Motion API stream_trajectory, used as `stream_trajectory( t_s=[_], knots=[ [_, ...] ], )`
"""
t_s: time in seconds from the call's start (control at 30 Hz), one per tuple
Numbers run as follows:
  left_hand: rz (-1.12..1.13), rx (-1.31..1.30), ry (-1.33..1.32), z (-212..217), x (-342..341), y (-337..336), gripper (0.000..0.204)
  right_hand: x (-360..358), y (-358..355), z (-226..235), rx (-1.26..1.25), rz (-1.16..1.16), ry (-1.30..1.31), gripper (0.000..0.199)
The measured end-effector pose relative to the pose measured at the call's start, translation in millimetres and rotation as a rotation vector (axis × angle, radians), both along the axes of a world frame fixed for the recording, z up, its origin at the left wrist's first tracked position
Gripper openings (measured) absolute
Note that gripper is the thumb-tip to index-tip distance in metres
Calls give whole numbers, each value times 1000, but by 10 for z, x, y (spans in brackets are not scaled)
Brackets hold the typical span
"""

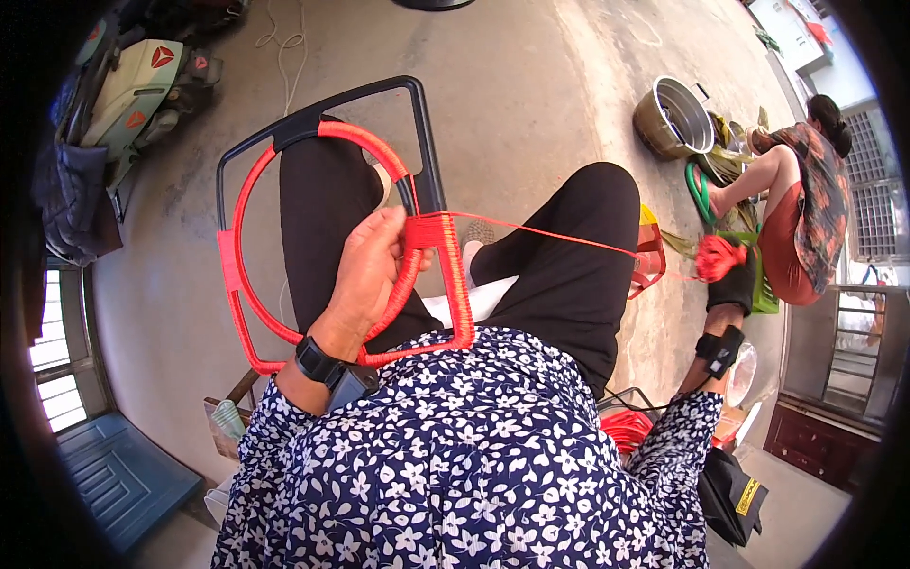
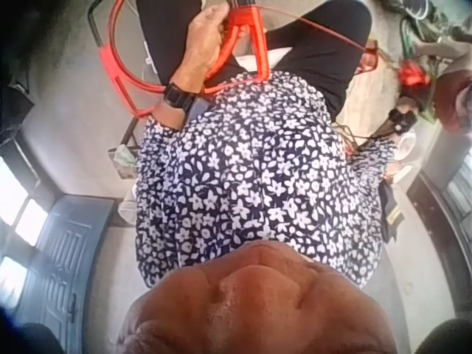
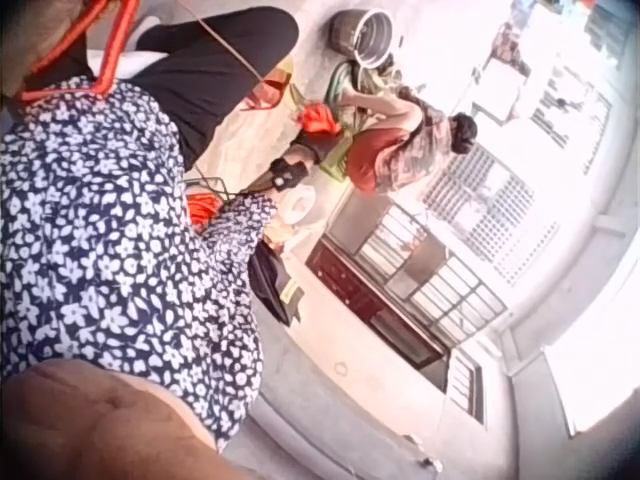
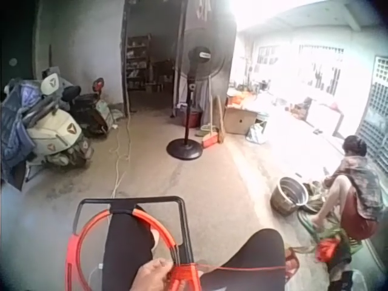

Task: Wrapping a red cord tightly around a black and red frame to cover it.

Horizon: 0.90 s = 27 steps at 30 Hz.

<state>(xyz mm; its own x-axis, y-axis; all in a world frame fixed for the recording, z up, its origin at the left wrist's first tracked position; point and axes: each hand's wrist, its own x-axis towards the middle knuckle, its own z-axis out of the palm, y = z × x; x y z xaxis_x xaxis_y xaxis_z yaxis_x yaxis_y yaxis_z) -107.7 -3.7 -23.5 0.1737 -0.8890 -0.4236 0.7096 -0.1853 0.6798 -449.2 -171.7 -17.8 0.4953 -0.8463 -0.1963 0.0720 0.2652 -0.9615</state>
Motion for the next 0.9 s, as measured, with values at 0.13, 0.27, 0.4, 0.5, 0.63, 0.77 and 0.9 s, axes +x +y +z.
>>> stream_trajectory(
  t_s=[0.13,0.27,0.4,0.5,0.63,0.77,0.9],
  knots=[
    [61,-27,-68,-33,-16,-22,14,195,155,280,-40,50,323,38],
    [-134,68,-265,-8,10,-6,18,1262,407,-17,-547,894,536,57],
    [-118,100,-154,-28,21,18,19,1930,508,-116,-253,612,372,61],
    [96,-39,-551,23,-17,-2,19,1994,310,-209,-273,109,110,61],
    [343,-190,-1098,125,-2,43,20,2013,390,221,-851,119,344,57],
    [305,-345,-1151,151,-33,61,22,2281,591,180,-1308,380,433,50],
    [465,-306,-921,118,-28,12,15,2059,582,376,-411,30,77,22]
  ],
)
